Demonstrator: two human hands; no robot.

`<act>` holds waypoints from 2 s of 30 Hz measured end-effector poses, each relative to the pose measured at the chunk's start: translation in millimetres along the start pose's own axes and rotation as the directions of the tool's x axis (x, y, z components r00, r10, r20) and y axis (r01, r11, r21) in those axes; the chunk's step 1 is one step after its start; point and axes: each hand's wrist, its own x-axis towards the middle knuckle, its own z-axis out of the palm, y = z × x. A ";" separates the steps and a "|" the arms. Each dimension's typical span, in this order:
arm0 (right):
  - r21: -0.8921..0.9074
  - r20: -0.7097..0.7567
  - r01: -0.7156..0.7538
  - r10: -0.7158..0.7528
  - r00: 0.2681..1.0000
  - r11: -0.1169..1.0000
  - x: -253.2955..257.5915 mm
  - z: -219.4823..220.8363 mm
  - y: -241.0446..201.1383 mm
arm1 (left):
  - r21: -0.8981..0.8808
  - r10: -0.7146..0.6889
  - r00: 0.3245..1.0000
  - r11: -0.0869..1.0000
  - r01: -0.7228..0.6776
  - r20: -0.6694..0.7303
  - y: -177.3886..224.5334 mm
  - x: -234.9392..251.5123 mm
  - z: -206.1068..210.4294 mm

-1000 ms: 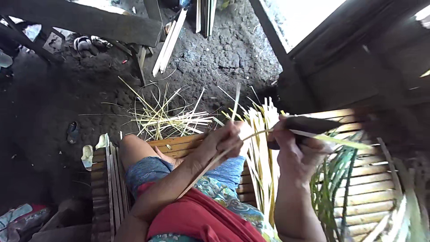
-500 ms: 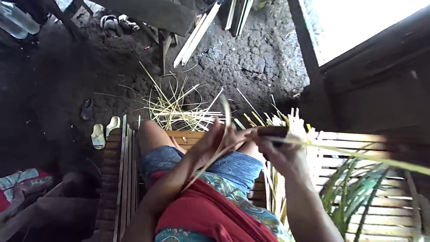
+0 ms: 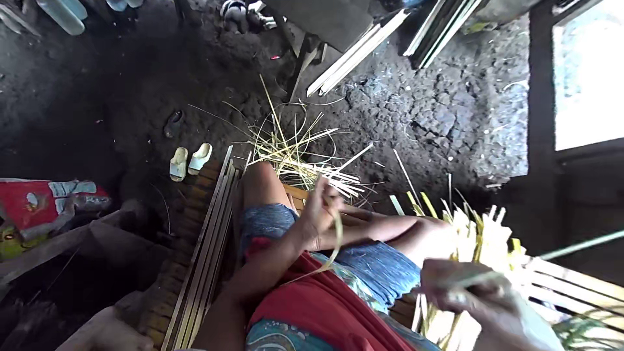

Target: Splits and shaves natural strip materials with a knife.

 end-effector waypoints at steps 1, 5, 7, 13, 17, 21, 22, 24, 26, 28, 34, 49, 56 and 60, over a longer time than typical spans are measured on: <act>-0.047 -0.148 -0.046 0.039 0.988 0.998 6.6 -2.0 4.6 | 0.143 -0.094 0.973 0.988 0.064 0.211 -6.4 -13.9 9.3; -0.121 -0.523 -0.112 0.033 0.851 0.986 31.0 -8.6 5.5 | 0.302 -0.345 0.853 0.924 0.235 0.391 -7.3 -39.8 42.0; -0.212 -0.515 -0.130 0.002 0.857 0.968 39.0 5.7 13.3 | 0.189 -0.242 0.949 0.960 0.204 0.202 -10.9 -25.2 45.6; -0.087 0.064 -0.063 0.069 0.996 0.994 13.0 17.3 5.9 | -0.015 0.083 0.997 0.996 -0.083 0.001 4.7 23.0 25.0; 0.001 0.358 -0.018 0.017 0.934 1.000 1.9 23.3 1.6 | 0.001 0.082 0.988 0.997 -0.083 -0.131 19.8 33.6 16.0; -0.061 -0.359 -0.218 0.182 0.915 0.974 13.9 -10.9 9.3 | 0.336 -0.335 0.851 0.920 0.203 0.405 -10.4 -25.6 33.0; -0.041 -0.478 -0.216 0.170 0.862 0.976 17.3 -17.5 7.6 | 0.383 -0.410 0.808 0.889 0.250 0.424 -12.3 -34.0 33.0; -0.067 -0.568 -0.209 0.134 0.812 0.976 24.4 -13.8 12.4 | 0.312 -0.383 0.883 0.903 0.296 0.270 -18.0 -34.0 36.6; -0.209 -0.492 -0.240 0.110 0.863 0.948 32.7 7.8 27.1 | 0.201 -0.274 0.957 0.947 0.250 0.099 -24.2 -15.2 41.4; -0.223 -0.297 -0.172 0.101 0.950 0.960 29.0 26.3 30.7 | 0.109 -0.168 0.984 0.981 0.162 0.051 -22.3 9.0 31.6; 0.102 -0.048 -0.166 0.172 0.984 0.981 -23.1 16.1 0.1 | -0.006 0.044 0.954 0.999 -0.049 -0.298 13.6 28.3 -4.2; 0.108 -0.393 -0.187 0.215 0.894 0.976 -24.6 5.9 -5.8 | 0.030 0.104 0.973 0.995 -0.100 -0.206 24.0 17.2 0.3; -0.031 -0.574 -0.273 0.206 0.793 0.962 -5.1 2.8 15.8 | 0.319 -0.249 0.946 0.932 0.175 0.207 -13.3 -53.0 10.2; -0.035 -0.569 -0.286 0.216 0.793 0.958 -10.6 1.6 2.5 | 0.252 -0.187 0.953 0.960 0.125 0.239 -3.5 -61.4 0.2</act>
